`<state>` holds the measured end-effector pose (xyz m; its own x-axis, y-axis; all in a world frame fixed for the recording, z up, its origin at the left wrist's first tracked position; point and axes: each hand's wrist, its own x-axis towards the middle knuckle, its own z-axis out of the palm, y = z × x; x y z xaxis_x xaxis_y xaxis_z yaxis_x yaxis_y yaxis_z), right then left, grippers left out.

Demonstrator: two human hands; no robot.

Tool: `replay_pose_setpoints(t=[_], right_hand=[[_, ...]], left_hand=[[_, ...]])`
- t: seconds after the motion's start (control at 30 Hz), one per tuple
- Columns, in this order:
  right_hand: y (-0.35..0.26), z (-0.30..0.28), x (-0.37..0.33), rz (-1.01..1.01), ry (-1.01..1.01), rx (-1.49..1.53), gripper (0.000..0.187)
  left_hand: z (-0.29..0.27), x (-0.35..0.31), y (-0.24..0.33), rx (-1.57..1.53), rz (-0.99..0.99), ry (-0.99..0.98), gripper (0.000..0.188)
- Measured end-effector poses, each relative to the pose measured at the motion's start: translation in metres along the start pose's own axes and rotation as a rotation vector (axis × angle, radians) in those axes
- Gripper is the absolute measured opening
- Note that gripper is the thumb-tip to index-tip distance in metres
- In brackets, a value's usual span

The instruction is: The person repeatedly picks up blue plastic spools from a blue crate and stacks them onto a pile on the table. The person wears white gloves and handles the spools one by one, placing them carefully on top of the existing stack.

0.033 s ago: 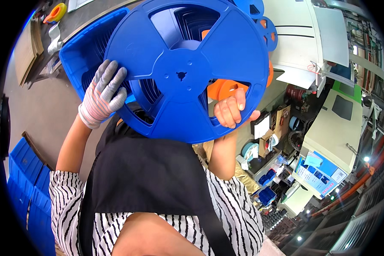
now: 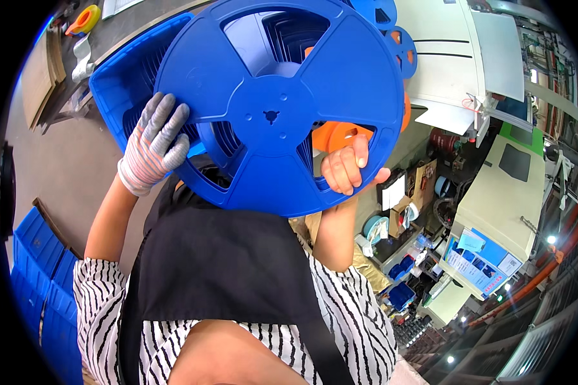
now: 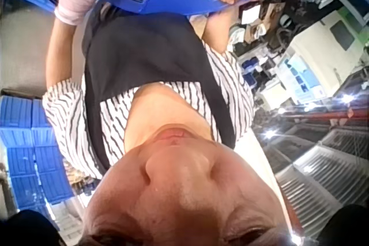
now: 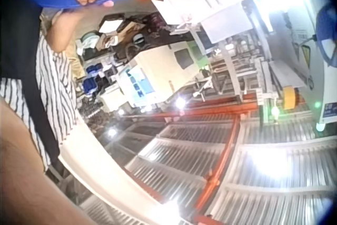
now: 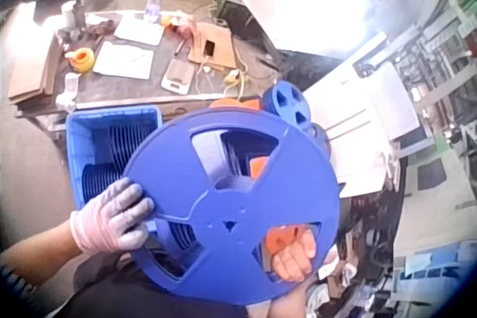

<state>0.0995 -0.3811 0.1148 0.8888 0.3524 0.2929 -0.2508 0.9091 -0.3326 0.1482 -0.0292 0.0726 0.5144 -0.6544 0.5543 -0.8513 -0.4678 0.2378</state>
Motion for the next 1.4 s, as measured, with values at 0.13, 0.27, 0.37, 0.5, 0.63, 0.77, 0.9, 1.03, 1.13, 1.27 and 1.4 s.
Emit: replay_pose_setpoints(t=[0.13, 0.27, 0.37, 0.5, 0.63, 0.77, 0.9, 1.03, 1.13, 1.27, 1.4], right_hand=[[0.000, 0.003, 0.005, -0.006, 0.006, -0.023, 0.033], [0.007, 0.011, 0.007, -0.031, 0.055, -0.036, 0.034], [0.013, 0.012, 0.009, -0.012, 0.100, -0.042, 0.035], [0.017, 0.014, 0.015, 0.044, 0.121, -0.030, 0.039], [0.018, 0.020, 0.013, 0.063, 0.151, -0.072, 0.040], [0.019, 0.015, 0.011, 0.024, 0.212, -0.042, 0.040], [0.019, 0.016, 0.016, 0.044, 0.241, -0.062, 0.037], [0.016, 0.017, 0.020, 0.054, 0.203, -0.067, 0.040], [0.010, 0.021, 0.022, 0.002, 0.219, -0.046, 0.039], [0.000, 0.016, 0.029, -0.042, 0.230, 0.010, 0.036], [0.006, 0.020, 0.046, 0.008, 0.258, -0.039, 0.036]], left_hand=[[-0.003, -0.001, 0.001, -0.031, -0.019, -0.136, 0.033], [-0.005, -0.002, 0.011, -0.444, -0.102, -0.342, 0.072], [0.020, 0.034, 0.041, -0.519, -0.090, -0.191, 0.071], [0.044, 0.105, 0.057, -0.450, -0.124, -0.024, 0.063], [0.073, 0.088, -0.015, 0.107, -0.424, -0.006, 0.051], [0.067, 0.093, 0.021, -0.181, -0.479, 0.007, 0.055], [0.060, 0.110, 0.068, -0.535, -0.125, 0.021, 0.060], [0.083, 0.062, -0.007, -0.083, -0.516, -0.076, 0.060], [0.062, 0.002, -0.035, -0.038, -0.351, -0.161, 0.067], [0.034, -0.006, -0.008, -0.334, 0.087, -0.222, 0.063], [0.041, -0.014, 0.001, -0.195, -0.020, -0.190, 0.054]])
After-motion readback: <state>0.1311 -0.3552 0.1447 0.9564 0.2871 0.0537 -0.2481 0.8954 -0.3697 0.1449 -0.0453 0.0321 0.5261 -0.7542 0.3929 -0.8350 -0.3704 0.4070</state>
